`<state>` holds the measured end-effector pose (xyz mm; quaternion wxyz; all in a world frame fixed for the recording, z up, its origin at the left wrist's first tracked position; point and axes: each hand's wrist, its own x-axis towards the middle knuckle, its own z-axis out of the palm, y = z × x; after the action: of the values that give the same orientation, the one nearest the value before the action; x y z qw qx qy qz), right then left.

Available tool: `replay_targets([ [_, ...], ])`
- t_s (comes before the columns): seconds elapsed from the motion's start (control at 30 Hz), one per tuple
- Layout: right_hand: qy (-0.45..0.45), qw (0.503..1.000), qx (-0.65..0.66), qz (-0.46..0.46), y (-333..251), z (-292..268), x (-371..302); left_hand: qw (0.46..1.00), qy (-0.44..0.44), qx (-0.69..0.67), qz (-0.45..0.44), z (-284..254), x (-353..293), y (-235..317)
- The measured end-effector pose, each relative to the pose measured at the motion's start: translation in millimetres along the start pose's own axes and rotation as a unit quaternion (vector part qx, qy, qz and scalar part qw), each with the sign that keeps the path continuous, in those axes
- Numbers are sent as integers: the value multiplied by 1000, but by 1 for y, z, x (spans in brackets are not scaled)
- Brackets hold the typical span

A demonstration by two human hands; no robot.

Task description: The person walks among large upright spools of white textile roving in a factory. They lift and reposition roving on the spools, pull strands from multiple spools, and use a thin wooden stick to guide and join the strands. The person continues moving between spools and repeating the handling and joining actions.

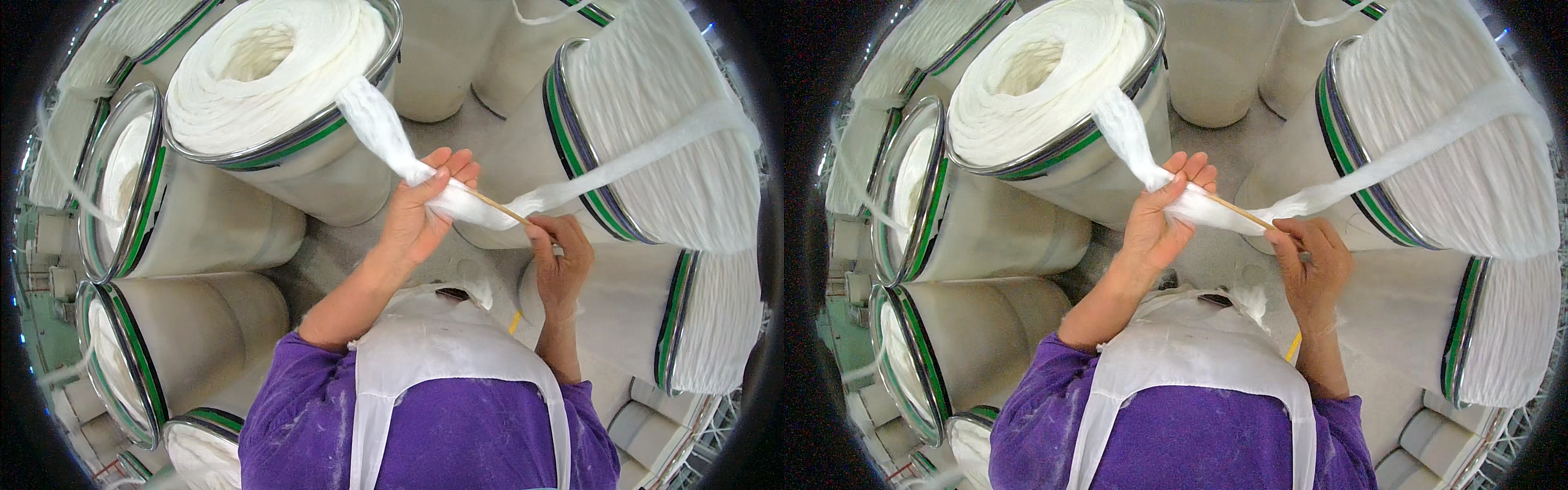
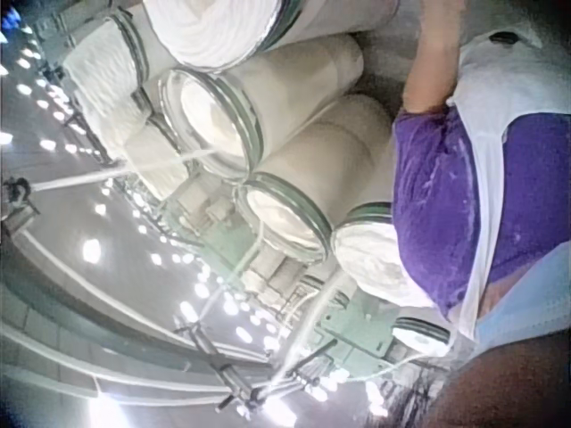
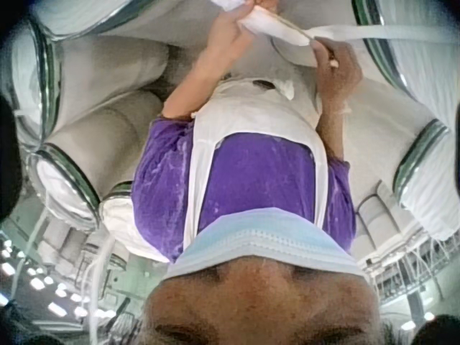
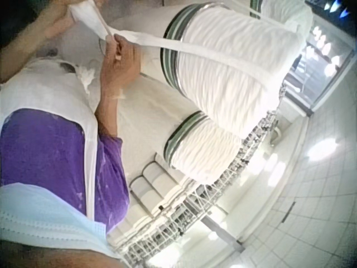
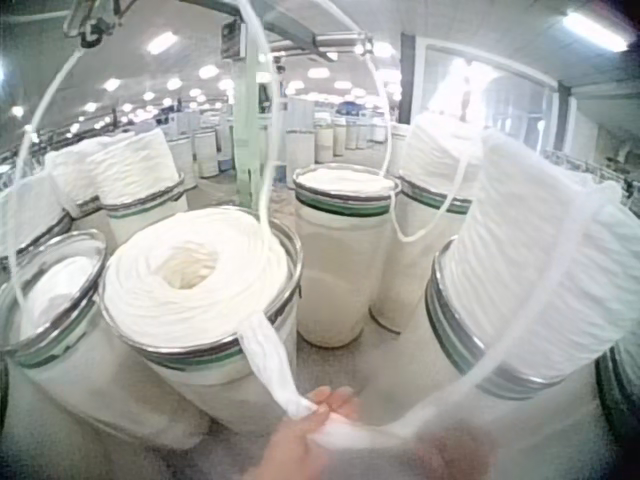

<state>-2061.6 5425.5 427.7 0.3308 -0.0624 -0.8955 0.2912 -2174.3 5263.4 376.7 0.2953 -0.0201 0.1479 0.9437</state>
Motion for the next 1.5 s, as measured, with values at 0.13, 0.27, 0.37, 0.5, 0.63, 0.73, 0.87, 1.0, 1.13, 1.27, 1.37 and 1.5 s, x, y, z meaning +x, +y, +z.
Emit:
replay_targets([
  [0.13,-13,999,-27,-34,-2,6,1,997,-51,-58,6,-5,7,2],
  [0.27,-29,999,0,37,0,7,1,993,-66,-102,10,-5,8,1],
  [0.37,-52,998,-28,9,4,7,-1,993,-77,-86,8,-2,6,-1],
  [0.5,20,999,1,-27,7,9,-6,995,-64,-78,3,4,5,-3],
  [0.63,-31,998,10,44,5,11,-12,997,-18,-74,7,6,6,-7],
  [0.73,13,1000,4,-25,6,8,-12,986,-104,-128,-22,4,12,-6],
  [0.87,-95,995,-34,-12,6,9,-13,984,-85,-156,-27,-1,19,-1],
  [1.0,-58,997,-42,-30,4,11,-17,989,-43,-141,-32,2,19,-2],
  [1.13,-12,999,-6,-39,5,9,-17,985,-48,-162,-27,8,19,-1],
  [1.27,-84,996,-16,4,4,7,-18,985,-48,-162,-21,10,19,6],
  [1.37,-1,995,14,-95,4,8,-19,987,-35,-157,-27,11,17,9],
  [1.5,71,981,10,-182,5,9,-22,991,-9,-120,-65,12,12,12],
])
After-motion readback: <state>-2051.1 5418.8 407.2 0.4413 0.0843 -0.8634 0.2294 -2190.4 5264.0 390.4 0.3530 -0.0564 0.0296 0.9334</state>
